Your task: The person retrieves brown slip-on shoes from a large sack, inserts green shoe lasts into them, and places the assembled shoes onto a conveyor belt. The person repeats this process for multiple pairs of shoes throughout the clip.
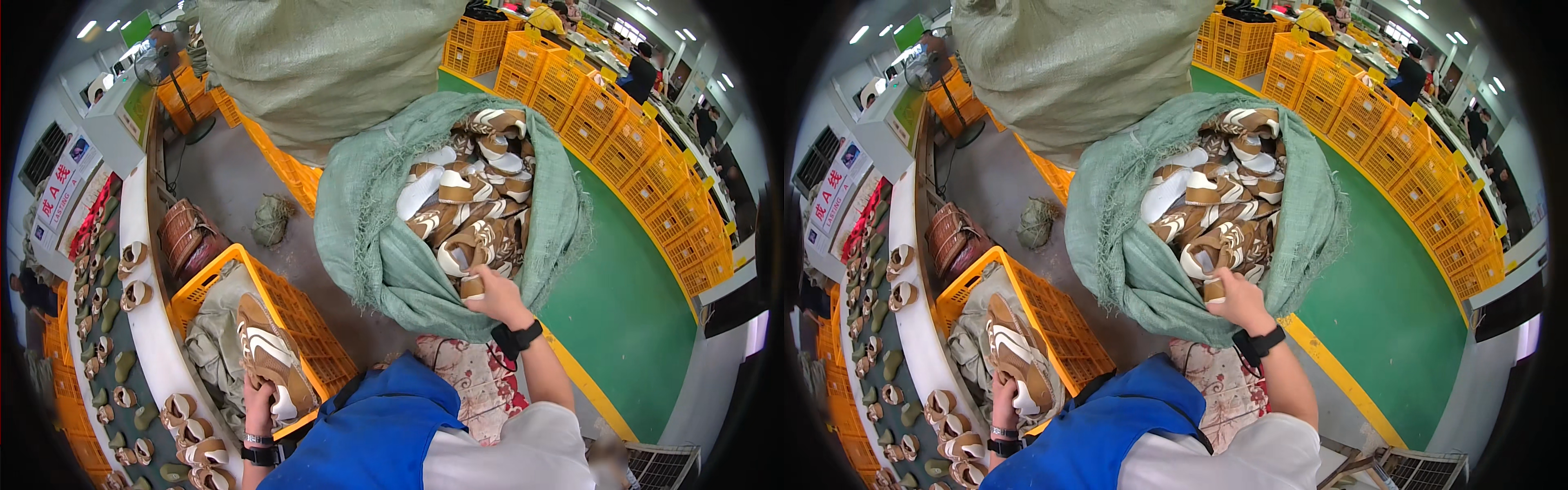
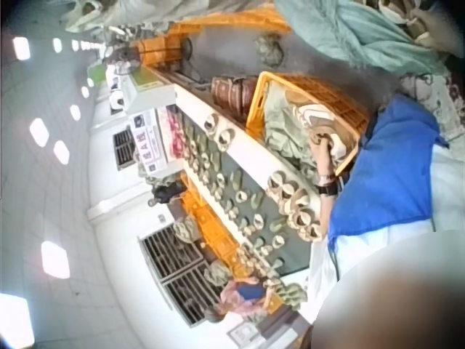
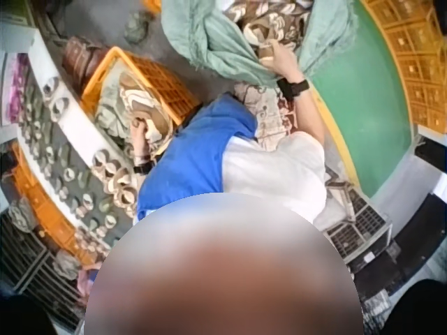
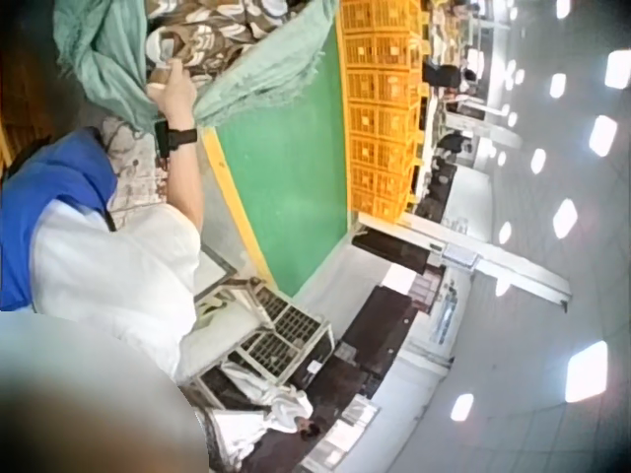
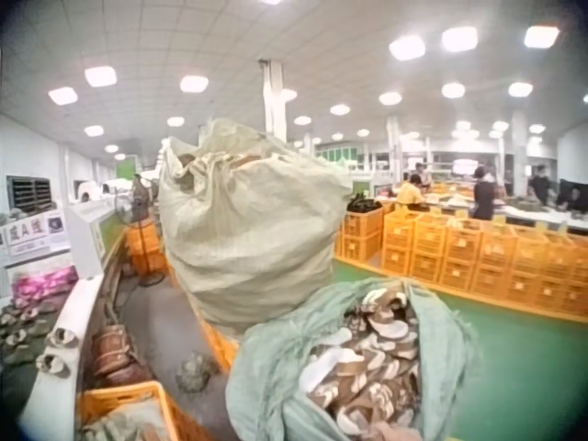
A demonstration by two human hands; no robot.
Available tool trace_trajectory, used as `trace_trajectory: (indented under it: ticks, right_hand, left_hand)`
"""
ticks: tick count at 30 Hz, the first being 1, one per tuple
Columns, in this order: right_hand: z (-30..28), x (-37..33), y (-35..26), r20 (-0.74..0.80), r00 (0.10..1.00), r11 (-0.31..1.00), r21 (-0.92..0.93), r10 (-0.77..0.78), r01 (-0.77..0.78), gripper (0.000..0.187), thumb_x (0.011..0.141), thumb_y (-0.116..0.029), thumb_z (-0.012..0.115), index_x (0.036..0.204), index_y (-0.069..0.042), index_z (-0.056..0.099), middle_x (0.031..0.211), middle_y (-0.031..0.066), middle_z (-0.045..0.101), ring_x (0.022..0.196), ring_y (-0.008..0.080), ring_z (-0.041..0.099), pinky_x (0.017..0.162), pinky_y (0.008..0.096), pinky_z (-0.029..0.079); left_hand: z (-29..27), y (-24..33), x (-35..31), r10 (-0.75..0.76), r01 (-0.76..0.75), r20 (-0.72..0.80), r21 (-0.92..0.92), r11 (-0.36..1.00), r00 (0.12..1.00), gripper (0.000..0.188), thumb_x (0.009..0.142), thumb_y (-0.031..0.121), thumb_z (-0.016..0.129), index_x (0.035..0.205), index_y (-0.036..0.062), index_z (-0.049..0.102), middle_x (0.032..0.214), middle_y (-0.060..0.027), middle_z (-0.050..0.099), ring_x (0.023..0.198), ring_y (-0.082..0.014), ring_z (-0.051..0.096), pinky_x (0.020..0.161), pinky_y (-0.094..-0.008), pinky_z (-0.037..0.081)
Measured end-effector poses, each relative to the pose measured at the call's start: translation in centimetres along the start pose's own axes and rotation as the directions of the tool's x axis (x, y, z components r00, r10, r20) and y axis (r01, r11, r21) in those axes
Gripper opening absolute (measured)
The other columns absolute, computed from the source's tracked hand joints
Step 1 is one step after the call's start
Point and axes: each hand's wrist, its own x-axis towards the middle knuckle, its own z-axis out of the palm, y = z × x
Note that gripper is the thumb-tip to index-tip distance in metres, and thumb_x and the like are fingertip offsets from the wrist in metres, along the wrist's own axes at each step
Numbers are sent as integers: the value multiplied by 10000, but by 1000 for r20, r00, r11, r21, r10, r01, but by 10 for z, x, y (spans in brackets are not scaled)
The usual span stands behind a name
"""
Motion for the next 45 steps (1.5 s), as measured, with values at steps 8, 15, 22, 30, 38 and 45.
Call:
trace_trajectory:
  ticks: [8, 15, 22, 30, 38, 45]
  right_hand:
    - [-94, -44, -62, -593, 802, 955, 189, -75, 229, 511, 608, -15, 763, 1021, -91, 472, 1122, 161, 524, 1053, 373, 555, 878, 424, 459]
    - [-59, -15, -68, -749, 662, 617, 519, -5, 592, 446, 726, -47, 729, 1090, -100, 475, 1225, 129, 473, 1244, 355, 446, 999, 463, 391]
    - [-14, 30, -43, -52, 889, -511, 802, 456, 309, 546, 951, -488, 486, 1342, -109, 448, 1358, 88, 478, 1228, 266, 471, 1015, 438, 422]
    - [41, 59, 18, 265, 816, -135, 964, 514, -228, 638, 868, -612, 545, 1236, -93, 500, 1115, 141, 576, 938, 256, 607, 820, 394, 499]
    - [-9, 109, 2, -311, 923, 762, 647, 225, 32, 384, 872, -85, 638, 1218, 26, 513, 1198, 136, 531, 1099, 216, 503, 928, 325, 442]
    - [-33, 67, -193, -696, 519, 734, -16, -496, 679, 369, 838, -256, 728, 1043, 35, 631, 991, 190, 645, 811, 294, 625, 774, 377, 525]
  left_hand:
    - [7, 9, -5, -70, 71, -25, 16, 997, 997, 535, 731, 45, 609, 1238, 12, 441, 1091, -81, 582, 964, -179, 579, 844, -305, 471]
    - [23, 22, -3, -21, 21, 2, -34, 999, 1000, 518, 715, -4, 615, 1199, 28, 433, 1042, -75, 578, 913, -182, 594, 797, -297, 491]
    - [22, 18, -9, -10, 8, -28, -65, 998, 1000, 495, 718, -10, 615, 1177, 35, 438, 1025, -75, 574, 897, -171, 592, 785, -297, 494]
    - [21, 16, -12, 8, -7, -24, 44, 999, 1000, 514, 699, 24, 639, 1172, 10, 440, 1034, -90, 586, 919, -185, 597, 798, -306, 496]
    - [16, 39, -48, -12, 60, -200, 237, 970, 980, 707, 683, 205, 759, 1249, -17, 398, 1084, -159, 578, 962, -210, 575, 840, -348, 479]
    - [-25, 42, -171, -64, 44, -576, -49, 998, 815, 686, 692, 170, 773, 1257, 34, 409, 1030, -99, 601, 905, -154, 578, 793, -301, 486]
